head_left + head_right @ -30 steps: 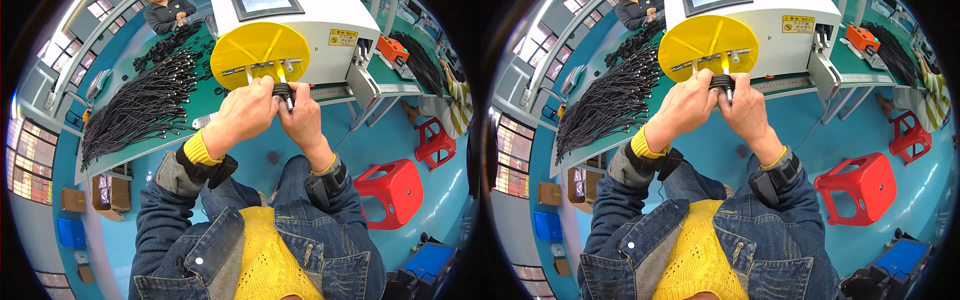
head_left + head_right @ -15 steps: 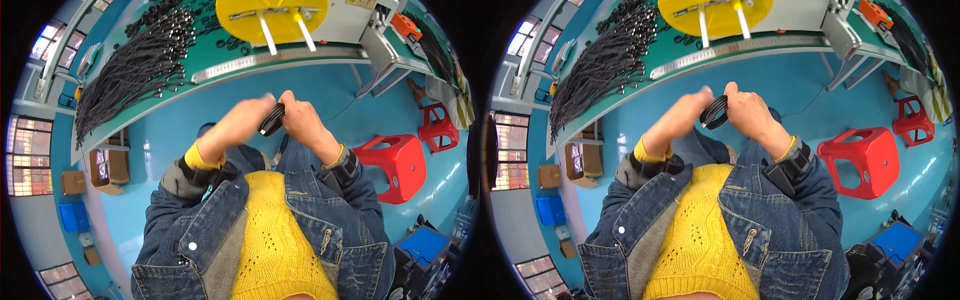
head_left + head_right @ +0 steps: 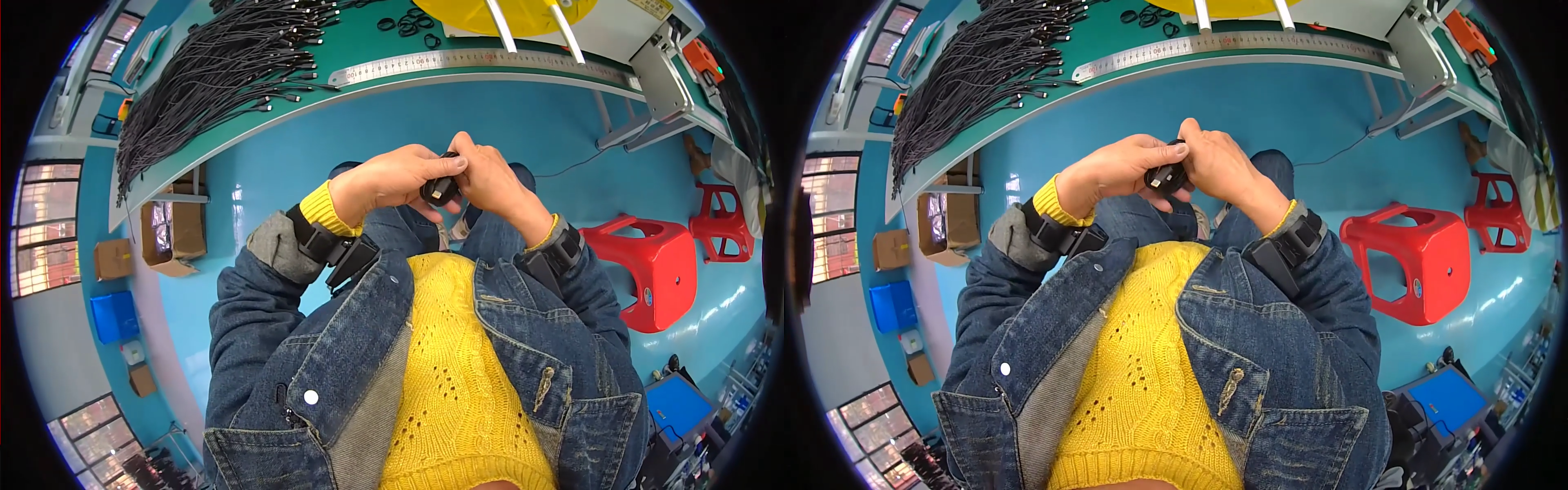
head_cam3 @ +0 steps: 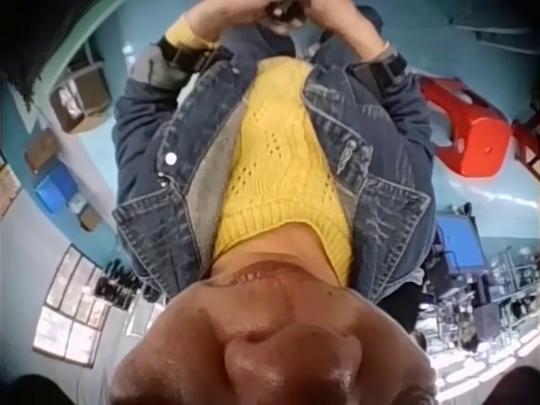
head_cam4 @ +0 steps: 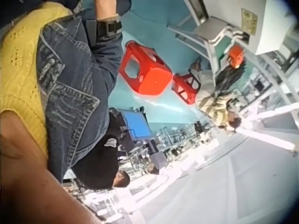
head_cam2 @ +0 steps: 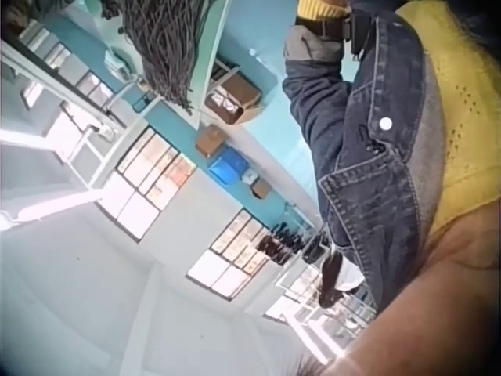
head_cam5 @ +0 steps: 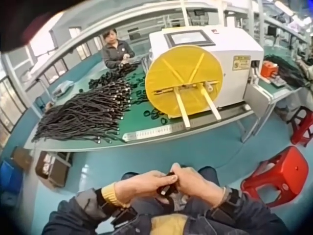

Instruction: The person picks up a cable from a pile, winds it around the spindles of a machine, and removes the coiled cable before securing it with a rubber band.

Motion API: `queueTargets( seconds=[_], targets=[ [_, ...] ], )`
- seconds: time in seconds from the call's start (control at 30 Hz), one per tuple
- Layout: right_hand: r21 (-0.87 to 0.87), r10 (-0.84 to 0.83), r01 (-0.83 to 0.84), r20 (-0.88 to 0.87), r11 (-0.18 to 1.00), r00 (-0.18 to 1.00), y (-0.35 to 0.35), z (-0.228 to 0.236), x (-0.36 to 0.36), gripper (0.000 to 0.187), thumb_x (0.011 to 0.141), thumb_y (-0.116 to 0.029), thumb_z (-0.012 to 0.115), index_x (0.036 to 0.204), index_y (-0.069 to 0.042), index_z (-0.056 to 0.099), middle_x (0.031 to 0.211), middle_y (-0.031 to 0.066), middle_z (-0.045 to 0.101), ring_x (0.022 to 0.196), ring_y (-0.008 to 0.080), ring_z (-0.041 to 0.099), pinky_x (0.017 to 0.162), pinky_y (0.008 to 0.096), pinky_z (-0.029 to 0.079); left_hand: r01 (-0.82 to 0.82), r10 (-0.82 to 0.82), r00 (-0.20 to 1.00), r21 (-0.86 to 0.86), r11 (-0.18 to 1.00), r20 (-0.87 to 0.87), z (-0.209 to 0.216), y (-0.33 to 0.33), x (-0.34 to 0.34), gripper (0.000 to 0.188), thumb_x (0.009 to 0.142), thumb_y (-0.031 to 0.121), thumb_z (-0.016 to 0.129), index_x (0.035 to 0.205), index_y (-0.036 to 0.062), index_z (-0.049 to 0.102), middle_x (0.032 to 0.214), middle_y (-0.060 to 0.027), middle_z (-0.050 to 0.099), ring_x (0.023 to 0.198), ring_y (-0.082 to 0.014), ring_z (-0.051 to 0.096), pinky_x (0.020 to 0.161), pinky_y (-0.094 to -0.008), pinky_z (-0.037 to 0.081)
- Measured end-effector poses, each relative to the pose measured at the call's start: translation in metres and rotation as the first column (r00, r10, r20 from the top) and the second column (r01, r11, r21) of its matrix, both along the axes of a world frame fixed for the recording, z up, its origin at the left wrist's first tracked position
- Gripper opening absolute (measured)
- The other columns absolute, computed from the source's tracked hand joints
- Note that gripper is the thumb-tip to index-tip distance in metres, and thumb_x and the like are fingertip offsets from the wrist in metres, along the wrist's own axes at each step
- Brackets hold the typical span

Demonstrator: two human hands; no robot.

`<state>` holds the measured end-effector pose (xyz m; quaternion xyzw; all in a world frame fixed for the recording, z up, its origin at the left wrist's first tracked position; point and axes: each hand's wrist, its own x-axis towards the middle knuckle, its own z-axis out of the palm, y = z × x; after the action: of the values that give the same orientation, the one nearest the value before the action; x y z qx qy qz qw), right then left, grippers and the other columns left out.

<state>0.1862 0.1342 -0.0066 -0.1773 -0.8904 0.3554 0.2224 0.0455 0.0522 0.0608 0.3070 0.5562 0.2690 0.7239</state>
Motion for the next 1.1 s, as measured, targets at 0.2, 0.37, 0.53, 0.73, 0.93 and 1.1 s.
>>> queueTargets(
  seconds=[0.2,0.37,0.53,0.73,0.93,1.1],
  targets=[
    [0.15,0.037,-0.085,0.295,0.985,0.955,-0.006,0.01,0.004,0.017,0.074,-0.01,0.053,0.084,0.0,0.044,0.064,0.0212,0.057,0.066,0.039,0.058,0.055,0.0449,0.045,0.208,-0.204,0.978,-0.132,0.969,0.041,-0.041,0.001,-0.006,0.032,0.08,0.029,0.063,0.087,-0.001,0.057,0.072,-0.0069,0.06,0.056,-0.015,0.06,0.044,-0.0256,0.047],
    [0.085,0.134,-0.176,0.364,0.981,0.922,-0.01,0.004,0.002,0.013,0.07,-0.008,0.054,0.079,0.0,0.049,0.065,0.021,0.058,0.065,0.0384,0.058,0.054,0.0444,0.046,0.428,-0.42,0.86,-0.038,0.903,-0.291,-0.05,-0.004,0.009,0.021,0.077,0.018,0.066,0.084,0.0005,0.056,0.07,-0.0058,0.059,0.05,-0.012,0.055,0.039,-0.0239,0.042],
    [-0.375,-0.045,0.014,-0.075,0.927,0.996,-0.01,-0.006,-0.005,0.013,0.067,-0.004,0.054,0.079,-0.001,0.052,0.067,0.0207,0.059,0.066,0.0382,0.058,0.056,0.0444,0.046,0.052,-0.059,0.996,0.119,0.992,0.06,-0.065,-0.013,0.001,0.016,0.077,0.015,0.064,0.081,0.0023,0.055,0.066,-0.0037,0.055,0.048,-0.0097,0.05,0.039,-0.0218,0.04],
    [-0.174,0.051,-0.035,0.088,0.984,0.995,-0.009,-0.022,-0.011,0.018,0.064,-0.003,0.055,0.082,-0.002,0.055,0.069,0.0203,0.059,0.067,0.0375,0.059,0.059,0.0441,0.046,-0.045,0.071,0.979,-0.133,0.99,0.191,-0.059,-0.018,-0.003,0.01,0.081,0.013,0.057,0.078,0.0035,0.053,0.061,-0.0002,0.051,0.044,-0.0063,0.043,0.036,-0.0187,0.034],
    [-0.038,0.118,-0.113,0.18,0.993,0.977,-0.016,-0.021,-0.033,0.018,0.065,-0.007,0.057,0.083,-0.003,0.056,0.069,0.0192,0.059,0.068,0.0371,0.059,0.059,0.0437,0.047,-0.067,0.077,0.993,-0.107,0.992,0.087,-0.074,-0.035,-0.016,0.012,0.083,0.014,0.053,0.076,0.0056,0.05,0.064,0.0004,0.048,0.048,-0.0037,0.042,0.035,-0.0172,0.028],
    [0.053,0.267,-0.294,0.294,0.954,0.918,-0.001,0.03,-0.059,0.018,0.069,-0.014,0.058,0.084,-0.005,0.057,0.079,0.0165,0.061,0.076,0.0338,0.059,0.064,0.0418,0.048,-0.301,0.309,0.939,-0.074,0.951,0.149,-0.086,-0.056,-0.036,0.011,0.084,0.015,0.053,0.078,0.0061,0.049,0.065,0.0003,0.046,0.05,-0.0038,0.04,0.037,-0.0172,0.028]
  ],
)
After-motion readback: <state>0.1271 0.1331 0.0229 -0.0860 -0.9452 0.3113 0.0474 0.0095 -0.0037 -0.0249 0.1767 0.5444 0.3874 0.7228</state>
